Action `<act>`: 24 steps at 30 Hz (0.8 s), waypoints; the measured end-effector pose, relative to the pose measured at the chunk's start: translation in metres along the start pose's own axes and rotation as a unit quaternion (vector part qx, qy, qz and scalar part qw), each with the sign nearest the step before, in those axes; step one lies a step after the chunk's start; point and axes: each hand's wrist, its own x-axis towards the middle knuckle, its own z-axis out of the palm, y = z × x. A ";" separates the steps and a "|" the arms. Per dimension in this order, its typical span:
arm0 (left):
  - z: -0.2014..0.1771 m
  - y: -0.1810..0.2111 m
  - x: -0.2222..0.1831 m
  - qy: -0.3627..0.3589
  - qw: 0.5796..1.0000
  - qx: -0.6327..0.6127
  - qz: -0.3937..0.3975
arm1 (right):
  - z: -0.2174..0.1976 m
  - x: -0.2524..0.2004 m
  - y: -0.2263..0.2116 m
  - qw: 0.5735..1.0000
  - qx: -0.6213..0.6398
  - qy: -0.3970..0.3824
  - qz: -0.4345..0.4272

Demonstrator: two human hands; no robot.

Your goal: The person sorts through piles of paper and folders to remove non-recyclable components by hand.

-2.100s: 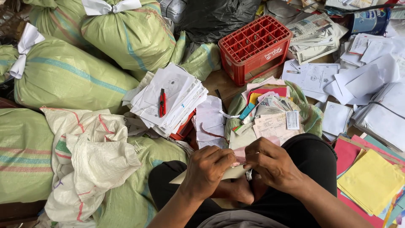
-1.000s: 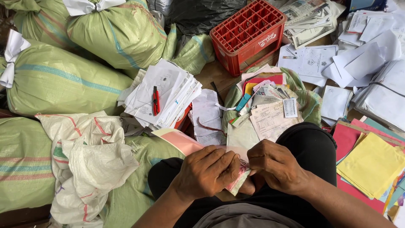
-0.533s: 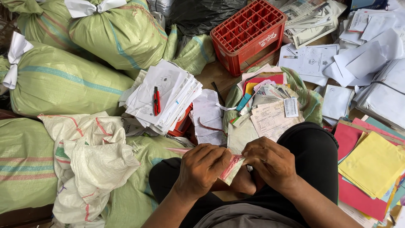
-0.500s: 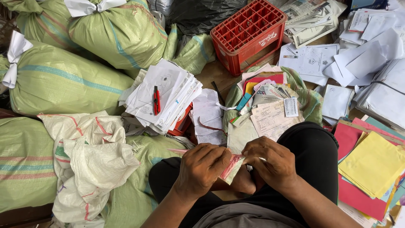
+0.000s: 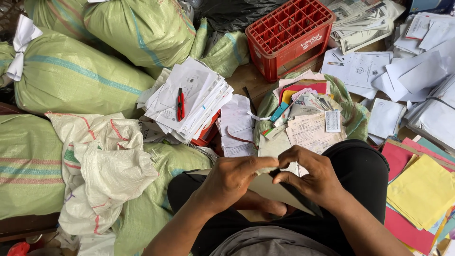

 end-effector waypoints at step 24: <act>0.001 0.010 0.005 0.001 0.989 -0.064 -0.136 | 0.014 0.025 -0.022 0.983 -0.088 0.146 -0.069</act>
